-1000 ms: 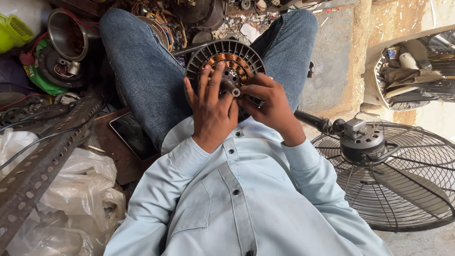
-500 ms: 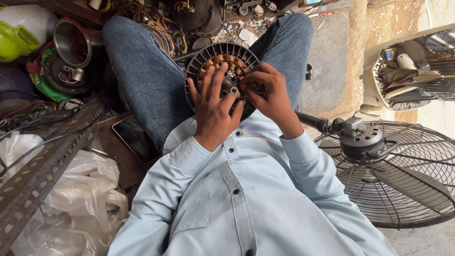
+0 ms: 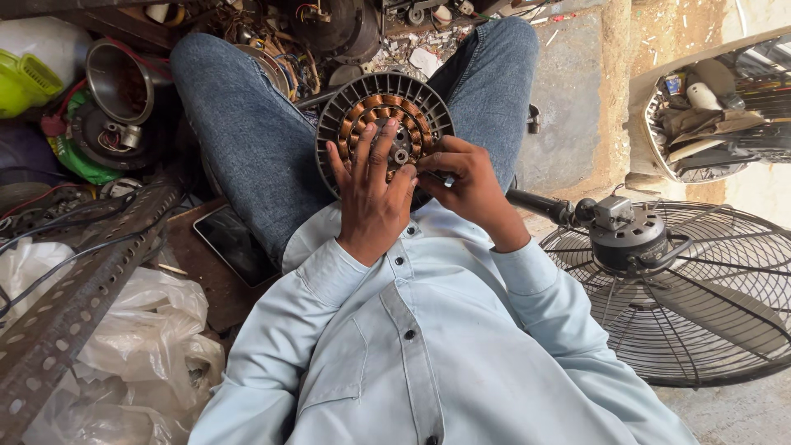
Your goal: The person uses pliers to pull out internal components and wires from a fan motor stator, then uses a thin tool to clear small holes in the metal frame.
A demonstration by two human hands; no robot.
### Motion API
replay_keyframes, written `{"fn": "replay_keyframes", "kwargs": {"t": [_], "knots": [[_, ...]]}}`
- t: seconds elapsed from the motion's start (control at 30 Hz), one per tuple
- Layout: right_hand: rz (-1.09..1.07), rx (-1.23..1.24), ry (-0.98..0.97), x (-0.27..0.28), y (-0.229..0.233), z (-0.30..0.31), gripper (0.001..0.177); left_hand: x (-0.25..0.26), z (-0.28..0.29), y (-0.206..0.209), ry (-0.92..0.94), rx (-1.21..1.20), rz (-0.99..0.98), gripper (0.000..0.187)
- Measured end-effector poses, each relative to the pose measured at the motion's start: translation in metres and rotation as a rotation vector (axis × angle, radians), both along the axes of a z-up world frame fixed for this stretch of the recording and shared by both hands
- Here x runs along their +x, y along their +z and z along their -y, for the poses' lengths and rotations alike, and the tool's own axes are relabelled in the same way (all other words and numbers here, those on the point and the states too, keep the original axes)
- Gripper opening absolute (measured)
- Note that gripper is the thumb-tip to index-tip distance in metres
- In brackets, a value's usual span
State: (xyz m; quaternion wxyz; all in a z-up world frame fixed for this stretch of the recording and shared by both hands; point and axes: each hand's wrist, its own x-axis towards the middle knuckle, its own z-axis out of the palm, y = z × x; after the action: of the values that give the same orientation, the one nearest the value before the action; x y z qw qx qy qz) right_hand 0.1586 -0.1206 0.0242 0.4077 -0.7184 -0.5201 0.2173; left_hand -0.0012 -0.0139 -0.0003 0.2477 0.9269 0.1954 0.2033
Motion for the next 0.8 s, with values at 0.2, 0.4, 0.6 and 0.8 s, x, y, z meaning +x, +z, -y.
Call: {"fn": "replay_keyframes", "kwargs": {"t": [0.2, 0.4, 0.6, 0.8], "knots": [[-0.073, 0.012, 0.012, 0.003, -0.005, 0.004, 0.021, -0.003, 0.000, -0.004, -0.003, 0.072, 0.013, 0.010], [-0.095, 0.005, 0.034, 0.008, -0.004, 0.004, 0.018, -0.011, -0.005, -0.007, 0.040, 0.134, 0.044, 0.007], [-0.028, 0.027, 0.053, 0.002, -0.002, 0.002, 0.025, -0.015, -0.009, 0.002, 0.074, -0.007, 0.017, 0.023], [-0.104, 0.006, 0.006, 0.007, -0.003, 0.007, 0.017, -0.018, -0.005, 0.001, 0.031, -0.004, -0.002, 0.015]]}}
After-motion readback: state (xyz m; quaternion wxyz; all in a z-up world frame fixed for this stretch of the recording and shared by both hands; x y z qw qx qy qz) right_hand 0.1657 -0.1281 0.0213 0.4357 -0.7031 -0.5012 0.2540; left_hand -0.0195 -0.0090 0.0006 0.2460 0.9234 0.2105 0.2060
